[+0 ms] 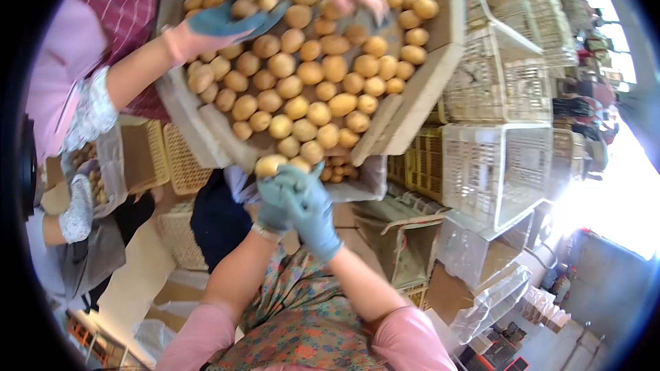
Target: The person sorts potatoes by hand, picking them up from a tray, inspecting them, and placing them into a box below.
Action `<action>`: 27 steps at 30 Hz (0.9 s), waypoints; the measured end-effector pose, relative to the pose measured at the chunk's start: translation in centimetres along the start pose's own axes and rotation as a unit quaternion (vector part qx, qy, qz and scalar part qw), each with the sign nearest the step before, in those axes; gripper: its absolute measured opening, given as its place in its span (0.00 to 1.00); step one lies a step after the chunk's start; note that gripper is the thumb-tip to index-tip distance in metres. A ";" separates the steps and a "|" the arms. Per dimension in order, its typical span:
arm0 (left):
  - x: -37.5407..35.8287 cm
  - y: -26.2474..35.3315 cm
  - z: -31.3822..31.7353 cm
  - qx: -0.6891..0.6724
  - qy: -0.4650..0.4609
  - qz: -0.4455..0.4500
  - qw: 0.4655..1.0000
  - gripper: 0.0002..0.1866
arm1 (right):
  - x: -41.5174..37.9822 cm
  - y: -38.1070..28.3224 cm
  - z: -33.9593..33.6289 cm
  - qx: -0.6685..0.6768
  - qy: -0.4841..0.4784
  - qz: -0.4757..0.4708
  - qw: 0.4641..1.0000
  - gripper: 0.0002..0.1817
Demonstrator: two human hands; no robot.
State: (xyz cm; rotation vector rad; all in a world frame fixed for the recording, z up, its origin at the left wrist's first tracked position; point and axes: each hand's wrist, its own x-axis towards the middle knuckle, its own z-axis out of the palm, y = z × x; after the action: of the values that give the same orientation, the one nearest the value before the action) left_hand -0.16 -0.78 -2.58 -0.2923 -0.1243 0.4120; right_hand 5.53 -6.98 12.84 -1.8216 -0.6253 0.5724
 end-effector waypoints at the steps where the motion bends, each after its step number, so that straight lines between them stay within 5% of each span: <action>1: -1.1 -0.6 0.8 0.051 0.131 0.031 0.989 0.33 | -0.9 1.6 0.2 -0.039 -0.005 -0.052 0.998 0.17; 2: -2.4 -0.8 -0.6 0.047 0.129 0.029 0.990 0.33 | -0.7 1.1 0.3 -0.117 -0.001 -0.096 0.989 0.20; 4: -5.2 0.4 -4.6 0.298 0.289 0.016 0.910 0.36 | -0.2 0.3 1.8 -0.179 0.004 -0.138 0.974 0.23; 7: -2.2 -0.5 1.3 0.116 0.252 0.017 0.961 0.36 | 1.9 0.7 4.2 -0.406 -0.101 -0.104 0.902 0.26; 10: -0.9 -1.0 4.1 0.075 0.253 0.001 0.964 0.36 | 2.5 0.6 4.0 -0.421 -0.121 -0.089 0.894 0.26; 12: -0.1 -1.1 5.3 0.046 0.261 -0.006 0.964 0.37 | 2.9 0.3 1.3 -0.175 -0.174 -0.095 0.964 0.28; 14: 0.6 -0.8 6.2 0.010 0.272 -0.011 0.962 0.37 | -0.7 0.1 -1.9 -0.088 -0.129 -0.082 0.984 0.28; 15: 1.2 -0.7 6.5 -0.002 0.279 -0.014 0.960 0.37 | -3.8 1.5 -2.7 0.062 -0.100 0.059 0.991 0.27; 16: 1.7 -0.4 6.1 -0.037 0.279 0.003 0.959 0.38 | -6.8 2.8 -3.1 0.387 -0.022 0.280 0.878 0.26; 17: 2.7 -0.9 6.9 0.031 0.295 0.026 0.955 0.38 | -8.9 3.7 -4.1 0.528 0.042 0.343 0.776 0.25; 18: 3.0 -1.1 7.1 0.006 0.291 0.027 0.956 0.38 | -11.2 6.8 -4.8 0.591 0.129 0.393 0.693 0.21; 19: 2.9 -1.0 7.2 -0.017 0.289 0.031 0.957 0.37 | -13.5 12.2 -6.7 0.692 0.163 0.456 0.535 0.19; 20: 2.9 -1.1 7.4 -0.034 0.289 0.017 0.957 0.37 | -12.7 14.4 -9.8 0.662 0.166 0.586 0.436 0.10; 21: 2.9 -1.4 7.5 0.010 0.279 0.021 0.960 0.38 | -10.7 15.9 -13.1 0.680 0.152 0.539 0.473 0.07; 22: 3.0 -1.4 7.4 0.009 0.266 0.018 0.964 0.37 | -7.4 16.6 -16.3 0.697 0.137 0.495 0.501 0.15; 23: 2.5 -1.2 7.0 0.010 0.260 0.021 0.965 0.37 | -3.0 16.6 -19.2 0.760 0.061 0.314 0.565 0.12; 25: 2.0 -1.2 7.1 -0.002 0.255 0.030 0.967 0.37 | 6.7 5.1 -23.5 0.569 0.157 0.123 0.798 0.11; 26: 1.7 -1.2 7.7 0.008 0.217 0.029 0.976 0.36 | 9.6 3.6 -25.8 0.520 0.100 0.028 0.848 0.19; 27: 1.6 -1.1 7.1 0.016 0.219 0.038 0.975 0.37 | 10.1 0.4 -25.3 0.417 0.159 -0.039 0.894 0.26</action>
State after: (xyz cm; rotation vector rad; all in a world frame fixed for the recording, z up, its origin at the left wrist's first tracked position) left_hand 0.49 0.75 4.59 -0.3512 0.3273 0.4160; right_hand 29.56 -18.02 19.44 -1.0285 -0.1659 0.3841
